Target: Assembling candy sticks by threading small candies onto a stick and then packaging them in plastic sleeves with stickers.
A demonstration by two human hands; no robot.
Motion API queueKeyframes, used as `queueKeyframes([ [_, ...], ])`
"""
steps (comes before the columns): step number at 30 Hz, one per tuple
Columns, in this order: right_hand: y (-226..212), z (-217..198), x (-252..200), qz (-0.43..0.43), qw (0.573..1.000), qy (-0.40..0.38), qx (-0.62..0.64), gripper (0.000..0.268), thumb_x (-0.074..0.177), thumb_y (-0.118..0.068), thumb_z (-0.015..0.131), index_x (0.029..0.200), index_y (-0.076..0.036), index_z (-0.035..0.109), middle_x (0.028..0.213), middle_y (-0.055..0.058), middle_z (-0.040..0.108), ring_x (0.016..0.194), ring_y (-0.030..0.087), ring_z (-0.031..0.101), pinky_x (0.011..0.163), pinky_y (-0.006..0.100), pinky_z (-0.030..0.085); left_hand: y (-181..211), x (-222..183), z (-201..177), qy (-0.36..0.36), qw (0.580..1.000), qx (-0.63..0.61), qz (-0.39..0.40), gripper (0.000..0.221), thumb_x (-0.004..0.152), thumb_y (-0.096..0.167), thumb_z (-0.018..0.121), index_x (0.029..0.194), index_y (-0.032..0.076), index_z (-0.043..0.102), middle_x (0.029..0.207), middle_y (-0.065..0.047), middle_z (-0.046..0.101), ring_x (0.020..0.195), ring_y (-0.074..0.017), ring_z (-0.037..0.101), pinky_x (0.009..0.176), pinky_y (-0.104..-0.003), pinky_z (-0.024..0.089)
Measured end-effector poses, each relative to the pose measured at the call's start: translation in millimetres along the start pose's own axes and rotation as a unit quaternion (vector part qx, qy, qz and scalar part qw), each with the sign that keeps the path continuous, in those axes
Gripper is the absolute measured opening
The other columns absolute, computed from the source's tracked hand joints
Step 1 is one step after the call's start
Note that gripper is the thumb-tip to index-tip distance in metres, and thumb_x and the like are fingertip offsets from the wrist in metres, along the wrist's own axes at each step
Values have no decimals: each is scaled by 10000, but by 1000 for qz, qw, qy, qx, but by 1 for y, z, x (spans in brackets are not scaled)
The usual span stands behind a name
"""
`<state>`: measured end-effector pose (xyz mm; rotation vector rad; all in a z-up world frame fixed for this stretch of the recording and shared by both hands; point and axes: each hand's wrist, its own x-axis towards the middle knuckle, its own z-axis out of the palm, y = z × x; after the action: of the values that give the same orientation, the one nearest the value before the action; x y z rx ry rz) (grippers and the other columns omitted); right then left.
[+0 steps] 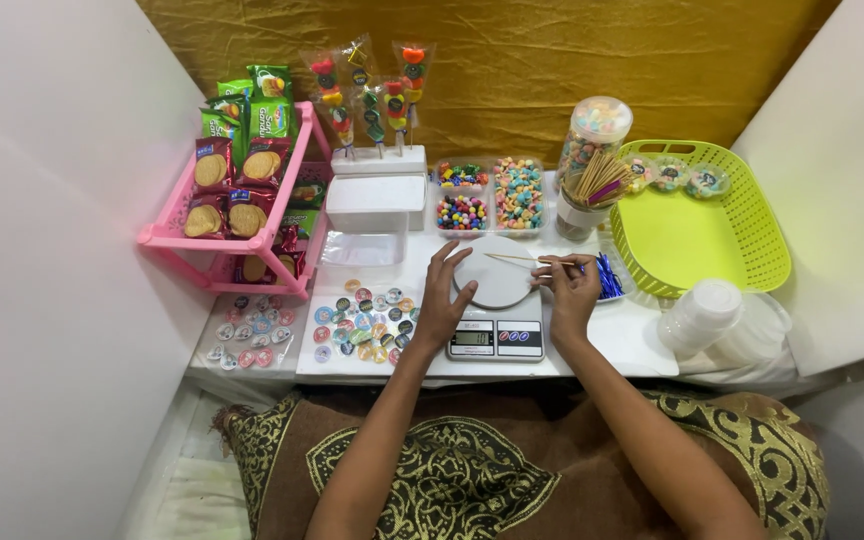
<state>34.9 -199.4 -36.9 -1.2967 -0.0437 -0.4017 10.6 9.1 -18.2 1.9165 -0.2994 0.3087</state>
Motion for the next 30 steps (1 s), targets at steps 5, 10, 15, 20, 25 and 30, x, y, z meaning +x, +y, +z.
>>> queueKeyframes([
  [5,10,2,0,-1,999,19,-37,114,1022,48,518,1070,-43,468,953,125,678,706,112,665,577,191,557,5,8,0,22,999,6,26,527,991,423,535,1443,151,536,1511,-142,413,1472,-380,365,1186,-539,339],
  [10,15,4,2,-14,995,38,-96,144,957,79,585,990,-58,553,861,94,667,639,97,616,512,192,494,11,35,-1,55,997,45,40,424,961,214,632,1379,160,588,1417,-82,501,1404,-336,469,1160,-501,396],
  [15,14,1,2,-40,981,37,-185,103,939,29,630,990,-60,630,840,73,644,719,104,584,608,252,482,-25,102,7,109,993,32,4,337,895,182,723,1227,141,687,1177,-106,653,1189,-348,649,1039,-469,504],
  [20,10,2,3,-27,979,21,-203,101,935,29,645,981,-59,664,865,94,675,709,120,591,619,262,485,-52,177,5,92,994,34,-58,277,874,223,676,1135,140,717,1033,-99,716,1043,-285,718,913,-413,579],
  [25,3,8,5,-5,976,5,-217,91,925,19,661,964,-58,686,876,86,670,715,116,581,630,263,486,-105,231,3,81,985,117,-96,209,860,253,692,1046,197,770,930,-47,759,976,-255,744,863,-405,595],
  [30,6,6,5,4,976,-8,-219,78,947,13,646,976,-54,673,891,79,626,759,133,595,664,274,505,-90,227,3,7,945,325,-36,220,874,49,626,1038,98,764,1015,-125,694,1014,-348,704,883,-452,589],
])
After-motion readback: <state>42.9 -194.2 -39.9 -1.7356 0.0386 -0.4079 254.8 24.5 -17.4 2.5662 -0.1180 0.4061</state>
